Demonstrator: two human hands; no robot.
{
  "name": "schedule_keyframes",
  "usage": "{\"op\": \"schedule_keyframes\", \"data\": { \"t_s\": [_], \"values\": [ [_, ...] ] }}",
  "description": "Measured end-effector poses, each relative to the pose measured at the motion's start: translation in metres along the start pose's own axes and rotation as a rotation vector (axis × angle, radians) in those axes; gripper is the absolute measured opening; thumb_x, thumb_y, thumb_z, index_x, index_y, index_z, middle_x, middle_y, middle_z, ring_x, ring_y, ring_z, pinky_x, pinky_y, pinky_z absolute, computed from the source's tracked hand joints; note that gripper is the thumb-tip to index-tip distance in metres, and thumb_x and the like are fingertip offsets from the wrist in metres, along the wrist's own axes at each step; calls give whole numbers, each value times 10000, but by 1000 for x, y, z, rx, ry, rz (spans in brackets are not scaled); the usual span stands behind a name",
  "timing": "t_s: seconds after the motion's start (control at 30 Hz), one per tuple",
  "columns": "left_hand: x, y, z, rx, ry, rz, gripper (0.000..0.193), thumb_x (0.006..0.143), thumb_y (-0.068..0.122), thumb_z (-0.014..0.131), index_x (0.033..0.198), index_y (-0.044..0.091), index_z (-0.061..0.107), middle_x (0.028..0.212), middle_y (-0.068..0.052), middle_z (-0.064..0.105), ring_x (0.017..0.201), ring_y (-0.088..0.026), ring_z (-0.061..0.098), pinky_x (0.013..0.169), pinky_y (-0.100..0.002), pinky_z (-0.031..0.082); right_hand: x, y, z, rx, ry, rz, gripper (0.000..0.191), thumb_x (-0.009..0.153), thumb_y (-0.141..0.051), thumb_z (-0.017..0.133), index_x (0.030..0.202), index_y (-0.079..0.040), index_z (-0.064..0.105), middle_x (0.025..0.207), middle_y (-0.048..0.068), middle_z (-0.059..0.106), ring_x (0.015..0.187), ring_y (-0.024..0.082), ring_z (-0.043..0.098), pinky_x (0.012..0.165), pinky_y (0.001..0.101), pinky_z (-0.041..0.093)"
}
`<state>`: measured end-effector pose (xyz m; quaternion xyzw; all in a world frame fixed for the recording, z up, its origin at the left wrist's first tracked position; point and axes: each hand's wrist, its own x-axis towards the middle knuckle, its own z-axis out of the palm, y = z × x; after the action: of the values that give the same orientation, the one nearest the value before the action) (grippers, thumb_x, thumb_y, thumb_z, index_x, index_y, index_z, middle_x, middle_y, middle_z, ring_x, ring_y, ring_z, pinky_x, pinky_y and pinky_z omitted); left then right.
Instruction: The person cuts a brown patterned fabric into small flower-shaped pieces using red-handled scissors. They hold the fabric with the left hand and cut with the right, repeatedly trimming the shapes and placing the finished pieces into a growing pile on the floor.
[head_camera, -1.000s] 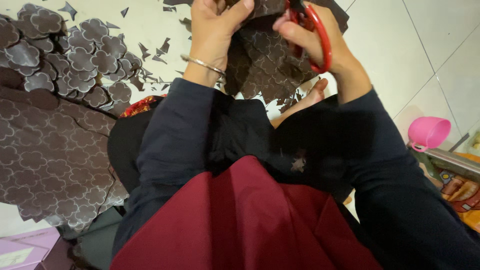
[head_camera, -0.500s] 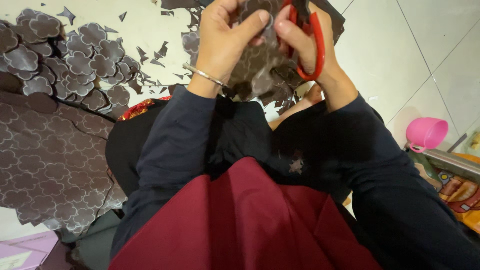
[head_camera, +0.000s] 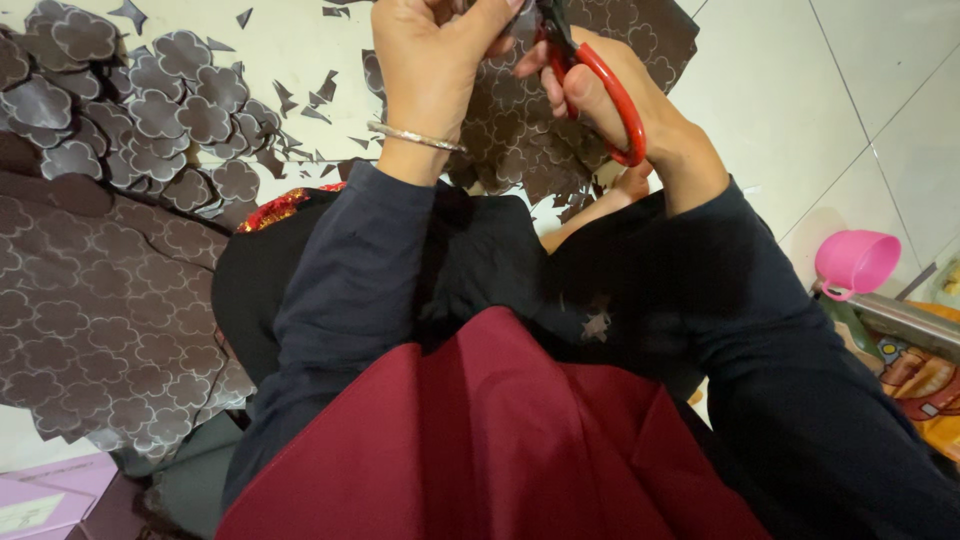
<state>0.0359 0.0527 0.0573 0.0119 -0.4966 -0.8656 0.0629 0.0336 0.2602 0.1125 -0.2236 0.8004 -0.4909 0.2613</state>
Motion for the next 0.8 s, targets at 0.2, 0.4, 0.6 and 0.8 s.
{"op": "schedule_keyframes", "data": {
  "t_s": [0.2, 0.4, 0.6, 0.8],
  "values": [
    [1, -1, -2, -55, 16, 11, 110, 969, 43, 794, 911, -22, 728, 797, -11, 696, 687, -97, 678, 638, -260, 610, -2, -8, 2, -9, -36, 19, 1020, 863, -958, 381, 1208, -30, 628, 872, -19, 517, 821, 102, 555, 789, 279, 533],
    [-2, -4, -4, -79, 24, -11, 101, 958, 20, 783, 899, -36, 723, 797, -20, 693, 702, -109, 698, 663, -272, 630, -2, -12, 1, -27, -59, 25, 1006, 885, -949, 364, 1182, -24, 628, 824, -13, 508, 786, 112, 554, 762, 280, 540],
    [-3, -5, -6, -116, 13, -43, 54, 975, 6, 754, 969, -40, 725, 856, -49, 722, 773, -142, 734, 708, -294, 655, -2, -12, 5, -17, -21, 52, 1001, 862, -981, 325, 1067, -45, 614, 799, -9, 510, 734, 113, 570, 712, 274, 519],
    [-4, -5, -8, -162, -31, -35, 68, 996, 13, 730, 986, -55, 728, 883, -86, 748, 800, -180, 756, 751, -306, 654, 0, -13, 8, -40, 25, 98, 1016, 773, -1031, 306, 955, -68, 573, 761, -13, 502, 711, 112, 574, 673, 267, 523]
  ]
}}
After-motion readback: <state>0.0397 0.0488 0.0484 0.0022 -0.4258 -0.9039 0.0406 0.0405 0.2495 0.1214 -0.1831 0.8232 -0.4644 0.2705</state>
